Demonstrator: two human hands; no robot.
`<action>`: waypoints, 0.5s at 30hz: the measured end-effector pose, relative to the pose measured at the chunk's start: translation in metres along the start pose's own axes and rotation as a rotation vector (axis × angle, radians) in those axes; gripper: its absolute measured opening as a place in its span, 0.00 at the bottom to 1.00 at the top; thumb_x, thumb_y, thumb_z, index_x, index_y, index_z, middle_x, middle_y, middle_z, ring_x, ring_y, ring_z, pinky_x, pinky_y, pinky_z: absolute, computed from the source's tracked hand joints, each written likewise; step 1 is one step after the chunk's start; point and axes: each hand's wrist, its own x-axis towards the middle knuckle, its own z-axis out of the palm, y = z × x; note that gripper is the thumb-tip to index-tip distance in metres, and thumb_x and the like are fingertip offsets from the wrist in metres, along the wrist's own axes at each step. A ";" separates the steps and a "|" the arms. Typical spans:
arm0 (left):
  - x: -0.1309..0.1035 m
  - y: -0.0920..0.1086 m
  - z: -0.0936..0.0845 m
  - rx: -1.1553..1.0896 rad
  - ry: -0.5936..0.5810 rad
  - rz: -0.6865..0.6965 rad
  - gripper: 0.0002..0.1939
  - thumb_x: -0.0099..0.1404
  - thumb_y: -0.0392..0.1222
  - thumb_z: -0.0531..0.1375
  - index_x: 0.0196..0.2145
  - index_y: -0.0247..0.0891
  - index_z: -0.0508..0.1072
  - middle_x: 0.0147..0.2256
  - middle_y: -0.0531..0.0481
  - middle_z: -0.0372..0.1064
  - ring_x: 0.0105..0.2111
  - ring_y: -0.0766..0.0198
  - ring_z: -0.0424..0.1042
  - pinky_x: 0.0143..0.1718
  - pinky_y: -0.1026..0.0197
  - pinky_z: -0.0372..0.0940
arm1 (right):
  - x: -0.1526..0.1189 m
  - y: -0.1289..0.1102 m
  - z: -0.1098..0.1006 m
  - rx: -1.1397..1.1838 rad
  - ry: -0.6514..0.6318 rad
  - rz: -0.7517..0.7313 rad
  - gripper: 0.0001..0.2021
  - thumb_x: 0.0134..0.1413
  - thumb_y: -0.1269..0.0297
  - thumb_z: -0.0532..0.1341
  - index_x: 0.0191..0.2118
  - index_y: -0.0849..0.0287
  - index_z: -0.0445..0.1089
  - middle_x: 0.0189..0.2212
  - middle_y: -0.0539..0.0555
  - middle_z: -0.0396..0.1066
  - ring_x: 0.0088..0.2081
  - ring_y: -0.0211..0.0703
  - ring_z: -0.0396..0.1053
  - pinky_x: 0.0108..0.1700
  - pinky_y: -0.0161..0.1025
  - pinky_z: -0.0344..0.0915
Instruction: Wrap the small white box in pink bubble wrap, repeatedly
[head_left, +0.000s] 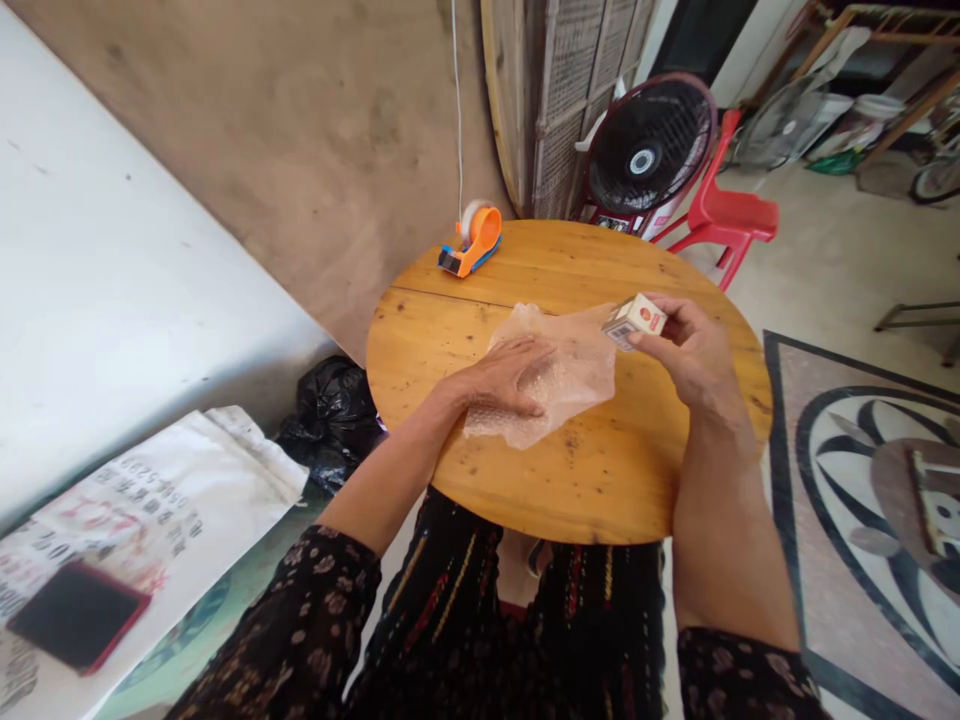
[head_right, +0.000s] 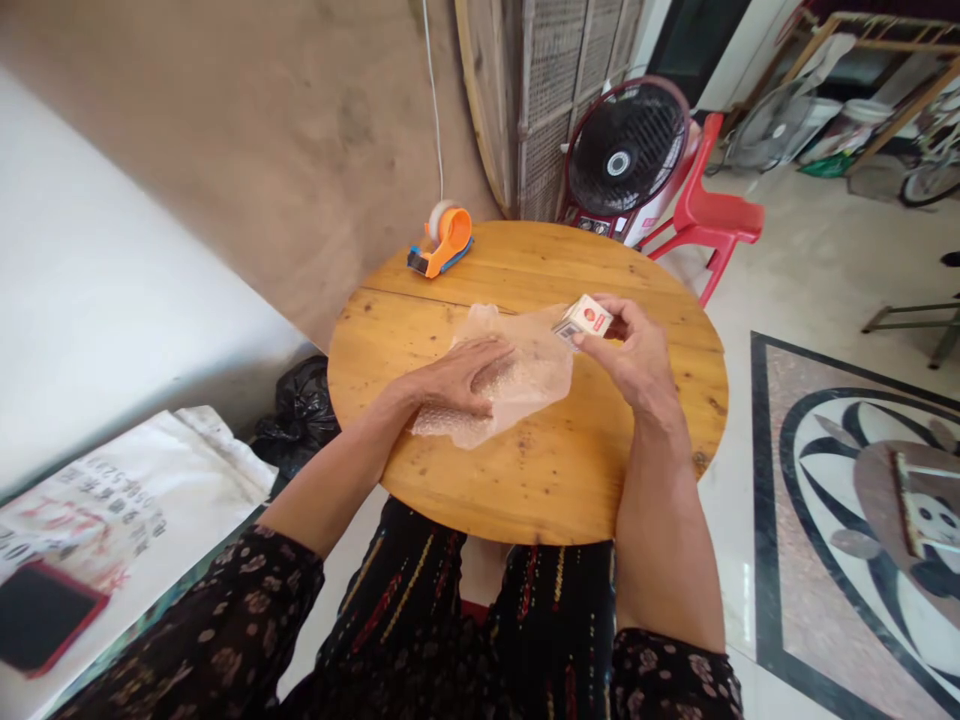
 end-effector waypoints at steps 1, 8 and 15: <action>0.000 0.000 0.000 0.001 0.004 -0.002 0.53 0.52 0.58 0.66 0.68 0.33 0.52 0.69 0.32 0.43 0.70 0.41 0.40 0.69 0.39 0.38 | 0.002 0.003 -0.002 0.021 0.063 0.012 0.22 0.43 0.60 0.69 0.47 0.58 0.70 0.54 0.62 0.72 0.47 0.49 0.73 0.52 0.49 0.69; 0.000 0.002 0.000 0.022 0.056 0.040 0.48 0.50 0.56 0.67 0.65 0.37 0.58 0.66 0.38 0.54 0.66 0.41 0.51 0.67 0.42 0.47 | 0.008 0.015 -0.016 -0.511 0.263 0.276 0.26 0.40 0.61 0.69 0.48 0.63 0.72 0.38 0.61 0.77 0.33 0.45 0.70 0.39 0.44 0.67; 0.001 0.002 0.001 0.043 0.089 0.037 0.48 0.49 0.56 0.67 0.63 0.35 0.58 0.64 0.36 0.55 0.64 0.40 0.54 0.65 0.41 0.51 | 0.007 0.023 -0.017 -0.862 0.083 0.322 0.31 0.48 0.63 0.63 0.60 0.63 0.65 0.51 0.67 0.72 0.52 0.60 0.70 0.53 0.56 0.64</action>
